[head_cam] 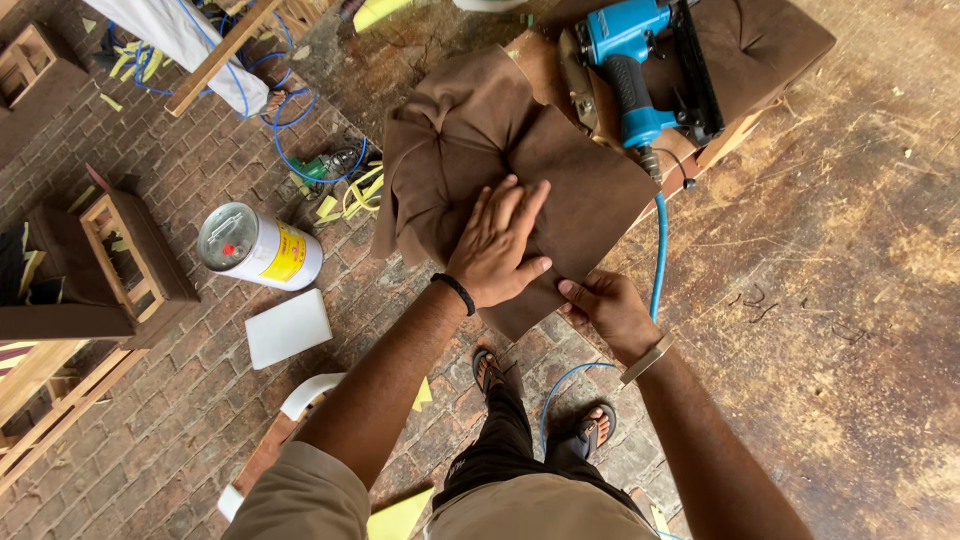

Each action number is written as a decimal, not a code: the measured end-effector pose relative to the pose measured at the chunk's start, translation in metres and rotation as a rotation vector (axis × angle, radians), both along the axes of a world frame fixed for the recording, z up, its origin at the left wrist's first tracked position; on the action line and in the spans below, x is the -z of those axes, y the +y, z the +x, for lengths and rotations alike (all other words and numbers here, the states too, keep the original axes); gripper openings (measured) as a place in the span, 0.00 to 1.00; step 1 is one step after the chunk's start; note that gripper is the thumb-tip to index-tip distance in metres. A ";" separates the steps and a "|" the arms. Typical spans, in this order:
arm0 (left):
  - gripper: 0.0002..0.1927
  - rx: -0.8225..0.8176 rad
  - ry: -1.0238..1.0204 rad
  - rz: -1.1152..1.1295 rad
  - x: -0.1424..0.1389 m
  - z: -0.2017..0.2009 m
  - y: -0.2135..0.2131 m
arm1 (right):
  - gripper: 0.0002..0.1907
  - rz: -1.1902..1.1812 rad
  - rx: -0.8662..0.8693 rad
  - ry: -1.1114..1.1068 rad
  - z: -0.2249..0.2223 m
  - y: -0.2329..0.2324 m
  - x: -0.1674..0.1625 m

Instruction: The person is reupholstering a chair seat. They use a pneumatic staple gun to attach brown fabric over yellow foam padding, repeatedly pulling the fabric taut and stapling it to the underside of the seat frame.

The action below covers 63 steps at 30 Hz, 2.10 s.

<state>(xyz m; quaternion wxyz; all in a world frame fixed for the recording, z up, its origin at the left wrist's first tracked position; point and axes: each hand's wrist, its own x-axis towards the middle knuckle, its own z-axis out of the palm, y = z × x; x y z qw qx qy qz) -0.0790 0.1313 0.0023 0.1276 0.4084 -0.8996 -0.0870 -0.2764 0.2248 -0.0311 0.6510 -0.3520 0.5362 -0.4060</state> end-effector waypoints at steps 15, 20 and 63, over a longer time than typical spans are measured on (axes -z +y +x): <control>0.69 -0.342 -0.364 0.082 -0.015 -0.028 0.018 | 0.12 -0.044 0.032 0.097 0.025 -0.031 0.042; 0.66 -0.327 -0.436 0.060 -0.017 -0.032 0.011 | 0.08 -0.095 -0.269 0.531 -0.026 -0.045 -0.013; 0.63 -0.255 -0.382 -0.188 0.018 -0.024 0.029 | 0.23 0.031 0.488 -0.639 0.054 0.086 0.074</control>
